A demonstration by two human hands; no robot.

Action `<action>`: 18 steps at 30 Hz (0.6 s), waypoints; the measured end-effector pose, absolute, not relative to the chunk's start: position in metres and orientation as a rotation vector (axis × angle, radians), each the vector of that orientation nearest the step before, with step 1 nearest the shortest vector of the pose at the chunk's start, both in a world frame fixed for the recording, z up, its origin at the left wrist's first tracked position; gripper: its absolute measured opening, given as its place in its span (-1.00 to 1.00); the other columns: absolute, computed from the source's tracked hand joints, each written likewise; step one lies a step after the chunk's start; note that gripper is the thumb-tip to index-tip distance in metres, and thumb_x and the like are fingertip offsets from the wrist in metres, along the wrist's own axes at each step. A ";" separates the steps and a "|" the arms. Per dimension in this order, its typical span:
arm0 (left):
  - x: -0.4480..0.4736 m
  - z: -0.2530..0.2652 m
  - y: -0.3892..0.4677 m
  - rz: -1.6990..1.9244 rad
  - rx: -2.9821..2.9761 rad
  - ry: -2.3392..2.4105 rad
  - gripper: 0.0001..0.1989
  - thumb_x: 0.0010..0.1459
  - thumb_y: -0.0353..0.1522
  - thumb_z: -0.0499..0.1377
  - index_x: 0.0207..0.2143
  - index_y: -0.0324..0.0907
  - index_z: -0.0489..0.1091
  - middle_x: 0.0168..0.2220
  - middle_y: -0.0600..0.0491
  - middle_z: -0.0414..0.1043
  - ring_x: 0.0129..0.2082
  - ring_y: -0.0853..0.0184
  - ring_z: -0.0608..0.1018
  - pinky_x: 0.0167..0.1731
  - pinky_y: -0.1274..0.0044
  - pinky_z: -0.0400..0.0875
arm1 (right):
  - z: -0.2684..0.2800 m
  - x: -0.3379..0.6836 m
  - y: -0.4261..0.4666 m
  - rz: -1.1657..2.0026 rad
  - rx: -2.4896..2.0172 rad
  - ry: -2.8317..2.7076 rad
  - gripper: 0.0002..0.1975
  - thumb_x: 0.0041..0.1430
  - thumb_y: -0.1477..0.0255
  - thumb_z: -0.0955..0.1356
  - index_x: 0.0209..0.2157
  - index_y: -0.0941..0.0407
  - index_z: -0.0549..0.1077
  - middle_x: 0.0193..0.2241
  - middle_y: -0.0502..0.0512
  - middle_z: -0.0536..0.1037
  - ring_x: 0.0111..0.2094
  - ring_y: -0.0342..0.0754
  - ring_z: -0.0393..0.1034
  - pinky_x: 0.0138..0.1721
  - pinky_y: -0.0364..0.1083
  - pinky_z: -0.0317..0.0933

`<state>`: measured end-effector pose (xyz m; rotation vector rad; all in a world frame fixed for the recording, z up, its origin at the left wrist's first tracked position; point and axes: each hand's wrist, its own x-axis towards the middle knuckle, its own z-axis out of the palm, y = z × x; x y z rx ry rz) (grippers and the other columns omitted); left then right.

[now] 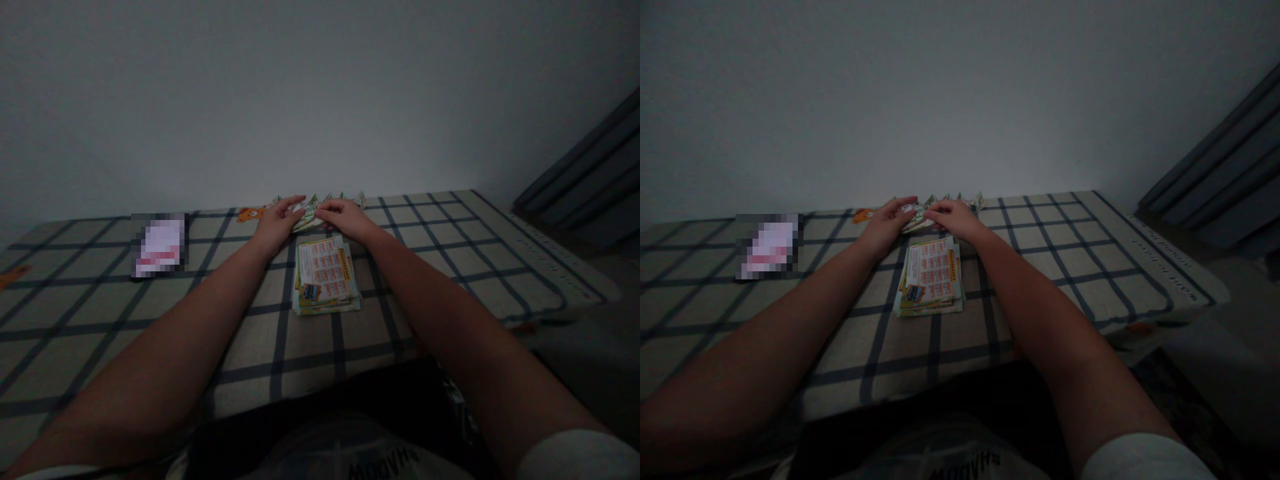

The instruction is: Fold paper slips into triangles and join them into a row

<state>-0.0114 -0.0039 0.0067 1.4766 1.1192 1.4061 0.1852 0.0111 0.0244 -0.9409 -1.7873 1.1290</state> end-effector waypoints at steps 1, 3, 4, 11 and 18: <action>-0.011 0.007 -0.005 1.387 1.500 1.120 -0.62 0.02 -0.28 0.35 -0.08 -0.17 0.60 -0.26 -0.01 0.61 -0.28 0.27 0.59 -0.17 0.41 0.49 | 0.024 0.185 0.012 1.115 -0.960 -1.769 -0.88 0.22 0.40 0.41 -0.36 0.15 0.50 -0.47 -0.01 0.47 -0.45 -0.18 0.33 -0.36 -0.15 0.24; -0.010 0.009 -0.006 1.338 1.540 1.120 -0.72 0.00 -0.28 0.36 -0.20 -0.17 0.63 -0.25 -0.01 0.63 -0.24 0.25 0.59 -0.09 0.38 0.48 | 0.024 0.186 0.013 1.086 -0.992 -1.748 -0.89 0.22 0.40 0.41 -0.36 0.15 0.51 -0.46 0.00 0.49 -0.46 -0.18 0.33 -0.37 -0.16 0.25; -0.010 0.009 -0.006 1.323 1.539 1.108 -0.74 -0.03 -0.27 0.37 -0.26 -0.17 0.64 -0.25 -0.01 0.64 -0.22 0.23 0.59 -0.05 0.35 0.47 | 0.025 0.186 0.013 1.080 -1.001 -1.741 -0.89 0.22 0.41 0.41 -0.36 0.15 0.51 -0.46 0.00 0.50 -0.46 -0.18 0.33 -0.38 -0.16 0.25; -0.009 0.011 -0.013 1.249 1.525 0.968 -0.56 -0.05 -0.07 0.41 -0.19 -0.16 0.65 -0.15 -0.07 0.65 -0.10 0.13 0.61 0.08 0.26 0.42 | 0.027 0.185 0.012 1.096 -1.011 -1.662 -0.83 0.23 0.48 0.41 -0.46 0.15 0.43 -0.50 -0.04 0.45 -0.49 -0.20 0.32 -0.40 -0.18 0.26; -0.008 0.011 -0.016 1.228 1.651 1.114 -0.50 0.01 -0.04 0.40 -0.06 -0.13 0.64 -0.04 -0.12 0.63 -0.02 0.08 0.61 0.13 0.24 0.41 | 0.026 0.184 0.013 1.150 -0.987 -1.604 -0.82 0.25 0.48 0.41 -0.45 0.14 0.41 -0.49 -0.04 0.42 -0.47 -0.20 0.33 -0.37 -0.17 0.35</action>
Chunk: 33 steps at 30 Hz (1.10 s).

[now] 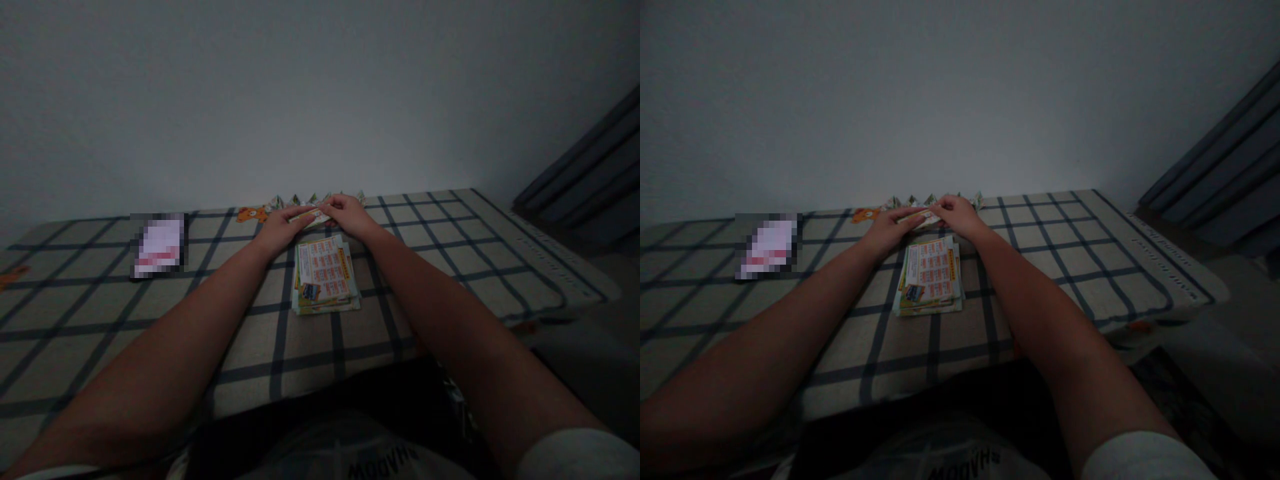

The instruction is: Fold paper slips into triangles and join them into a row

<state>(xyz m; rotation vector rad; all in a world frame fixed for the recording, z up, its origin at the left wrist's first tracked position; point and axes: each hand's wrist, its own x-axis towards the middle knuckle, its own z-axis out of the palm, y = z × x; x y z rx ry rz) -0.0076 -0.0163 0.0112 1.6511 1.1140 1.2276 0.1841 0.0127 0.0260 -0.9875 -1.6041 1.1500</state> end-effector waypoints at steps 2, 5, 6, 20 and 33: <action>-0.007 0.012 -0.016 1.223 1.628 1.113 -0.49 0.00 -0.03 0.40 -0.06 -0.14 0.64 -0.05 -0.12 0.64 -0.02 0.08 0.61 0.12 0.25 0.43 | 0.025 0.184 0.014 1.156 -0.985 -1.601 -0.85 0.26 0.48 0.40 -0.42 0.13 0.43 -0.48 -0.03 0.44 -0.48 -0.21 0.34 -0.39 -0.18 0.35; -0.008 0.012 -0.014 1.214 1.600 1.103 -0.48 0.00 -0.03 0.39 -0.07 -0.14 0.64 -0.06 -0.11 0.65 -0.04 0.08 0.62 0.11 0.25 0.43 | 0.025 0.184 0.015 1.169 -0.989 -1.597 -0.88 0.27 0.48 0.39 -0.38 0.14 0.45 -0.46 -0.03 0.46 -0.50 -0.22 0.32 -0.42 -0.20 0.33; -0.009 0.011 -0.013 1.211 1.595 1.097 -0.49 0.00 -0.03 0.40 -0.08 -0.14 0.65 -0.06 -0.10 0.65 -0.04 0.09 0.62 0.11 0.26 0.43 | 0.025 0.184 0.015 1.178 -0.985 -1.593 -0.90 0.26 0.48 0.39 -0.37 0.13 0.45 -0.45 -0.03 0.46 -0.50 -0.22 0.32 -0.42 -0.20 0.33; -0.010 0.005 -0.006 1.286 1.508 1.015 -0.43 0.02 -0.26 0.37 0.13 -0.16 0.51 -0.25 -0.03 0.63 -0.30 0.26 0.62 -0.18 0.38 0.54 | 0.030 0.182 0.009 1.152 -0.984 -1.586 -0.93 0.19 0.48 0.41 -0.36 0.12 0.44 -0.38 0.00 0.46 -0.35 -0.16 0.37 -0.36 -0.20 0.37; -0.010 0.007 -0.009 1.153 1.562 1.049 -0.54 -0.11 -0.23 0.43 -0.11 -0.19 0.59 -0.29 -0.02 0.64 -0.38 0.29 0.59 -0.29 0.45 0.51 | 0.027 0.182 0.013 1.031 -0.927 -1.634 -0.93 0.15 0.47 0.43 -0.31 0.14 0.48 -0.33 0.04 0.54 -0.29 -0.12 0.42 -0.18 -0.11 0.33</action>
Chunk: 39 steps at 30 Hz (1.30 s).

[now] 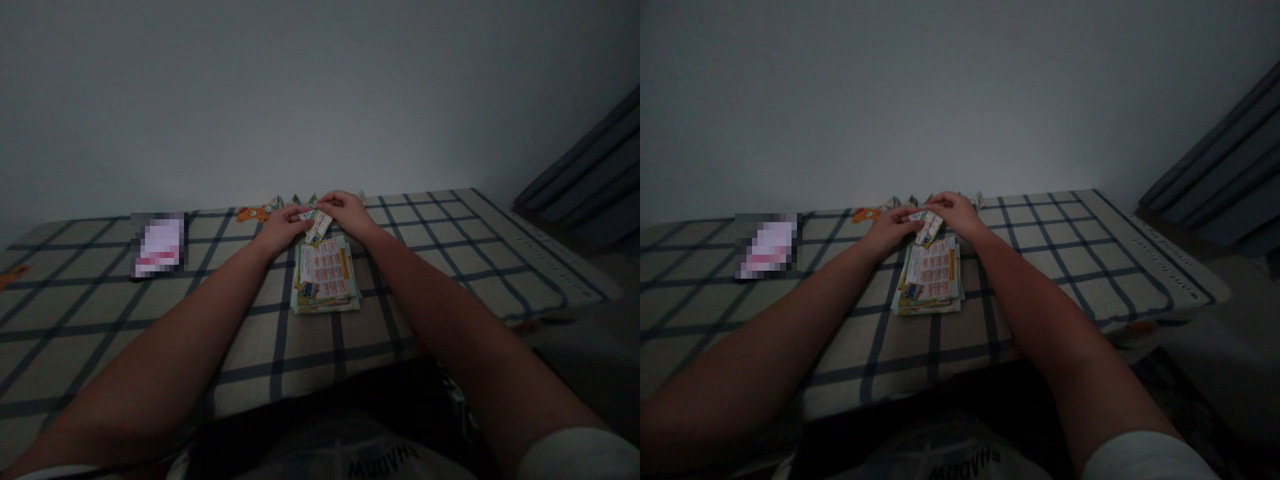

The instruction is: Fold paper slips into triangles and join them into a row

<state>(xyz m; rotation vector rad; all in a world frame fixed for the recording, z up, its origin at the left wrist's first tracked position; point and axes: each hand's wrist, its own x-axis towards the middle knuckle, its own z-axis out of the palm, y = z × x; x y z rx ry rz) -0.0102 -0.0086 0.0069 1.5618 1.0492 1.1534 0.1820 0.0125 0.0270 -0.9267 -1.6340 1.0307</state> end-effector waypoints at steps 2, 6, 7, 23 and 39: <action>-0.009 0.008 -0.010 1.191 1.551 1.048 -0.54 -0.12 -0.22 0.45 -0.13 -0.19 0.60 -0.28 -0.02 0.64 -0.37 0.29 0.59 -0.27 0.44 0.52 | 0.028 0.182 0.011 1.019 -0.923 -1.621 -0.93 0.16 0.46 0.44 -0.30 0.13 0.48 -0.33 0.03 0.54 -0.28 -0.12 0.43 -0.18 -0.11 0.33; -0.007 0.007 -0.008 1.266 1.481 1.019 -0.51 -0.14 -0.23 0.47 -0.12 -0.20 0.59 -0.26 -0.03 0.63 -0.39 0.34 0.57 -0.30 0.45 0.51 | 0.030 0.180 0.010 1.087 -0.944 -1.552 -0.89 0.25 0.37 0.42 -0.23 0.10 0.45 -0.43 -0.02 0.49 -0.43 -0.15 0.38 -0.34 -0.14 0.31; -0.007 0.007 -0.007 1.305 1.452 1.007 -0.51 -0.14 -0.23 0.47 -0.12 -0.20 0.58 -0.25 -0.03 0.62 -0.39 0.34 0.57 -0.30 0.46 0.51 | 0.031 0.180 0.009 1.108 -0.963 -1.555 -0.88 0.28 0.34 0.40 -0.25 0.10 0.45 -0.47 -0.03 0.47 -0.47 -0.16 0.35 -0.38 -0.15 0.30; -0.010 0.004 -0.006 1.340 1.393 0.975 -0.51 -0.12 -0.21 0.48 -0.13 -0.21 0.56 -0.18 -0.05 0.63 -0.28 0.30 0.63 -0.17 0.41 0.58 | 0.034 0.182 0.001 1.250 -0.952 -1.652 -0.92 0.17 0.47 0.44 -0.38 0.17 0.51 -0.42 0.05 0.57 -0.40 -0.14 0.42 -0.33 -0.14 0.37; -0.003 0.007 -0.011 1.320 1.390 0.940 -0.52 -0.17 -0.22 0.50 -0.21 -0.20 0.50 -0.23 0.00 0.61 -0.32 0.34 0.62 -0.21 0.44 0.59 | 0.023 0.183 0.011 1.049 -0.989 -1.795 -0.87 0.19 0.35 0.42 -0.35 0.13 0.49 -0.39 0.05 0.53 -0.32 -0.07 0.40 -0.31 -0.10 0.33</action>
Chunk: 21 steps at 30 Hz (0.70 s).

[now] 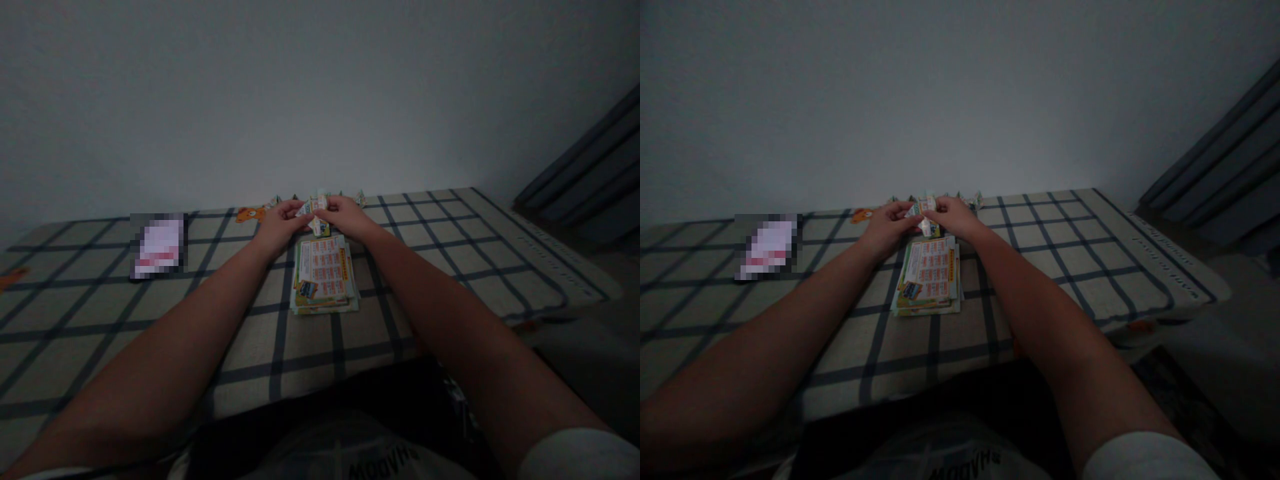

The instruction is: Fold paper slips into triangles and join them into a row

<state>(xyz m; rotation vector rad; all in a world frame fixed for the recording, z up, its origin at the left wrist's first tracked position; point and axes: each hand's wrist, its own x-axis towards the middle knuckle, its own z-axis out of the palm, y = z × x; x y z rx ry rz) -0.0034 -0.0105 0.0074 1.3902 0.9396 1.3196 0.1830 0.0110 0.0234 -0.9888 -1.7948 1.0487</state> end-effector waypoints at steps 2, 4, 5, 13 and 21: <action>-0.004 0.006 -0.008 1.327 1.394 0.965 -0.53 -0.16 -0.21 0.50 -0.21 -0.19 0.49 -0.24 0.00 0.61 -0.32 0.33 0.62 -0.21 0.42 0.58 | 0.024 0.183 0.010 1.062 -0.973 -1.799 -0.85 0.20 0.35 0.41 -0.38 0.13 0.46 -0.41 0.02 0.50 -0.36 -0.10 0.37 -0.32 -0.12 0.29; -0.005 0.004 -0.006 1.366 1.393 0.982 -0.54 -0.14 -0.21 0.49 -0.21 -0.19 0.47 -0.26 0.02 0.60 -0.35 0.34 0.62 -0.22 0.42 0.58 | 0.025 0.183 0.009 1.093 -0.958 -1.799 -0.80 0.24 0.32 0.39 -0.42 0.13 0.42 -0.46 -0.01 0.44 -0.41 -0.14 0.31 -0.36 -0.13 0.24; -0.005 0.003 -0.005 1.390 1.389 0.988 -0.56 -0.13 -0.22 0.48 -0.21 -0.19 0.47 -0.28 0.03 0.60 -0.36 0.35 0.61 -0.22 0.43 0.57 | 0.025 0.183 0.009 1.110 -0.951 -1.801 -0.77 0.25 0.31 0.39 -0.43 0.12 0.40 -0.48 -0.03 0.41 -0.44 -0.15 0.27 -0.38 -0.14 0.21; -0.003 0.004 -0.004 1.381 1.291 0.920 -0.54 -0.23 -0.27 0.51 -0.30 -0.19 0.42 -0.29 0.06 0.60 -0.38 0.38 0.61 -0.32 0.51 0.58 | 0.030 0.185 0.006 0.974 -1.038 -1.852 -0.71 0.21 0.36 0.42 -0.52 0.13 0.30 -0.53 -0.09 0.26 -0.46 -0.19 0.13 -0.43 -0.15 0.03; -0.004 0.003 -0.002 1.477 1.312 0.919 -0.55 -0.16 -0.20 0.51 -0.35 -0.18 0.36 -0.42 0.12 0.54 -0.49 0.42 0.57 -0.42 0.56 0.55 | 0.036 0.182 -0.001 1.145 -0.979 -1.797 -0.80 0.21 0.41 0.42 -0.46 0.15 0.39 -0.51 -0.05 0.39 -0.47 -0.19 0.24 -0.40 -0.15 0.15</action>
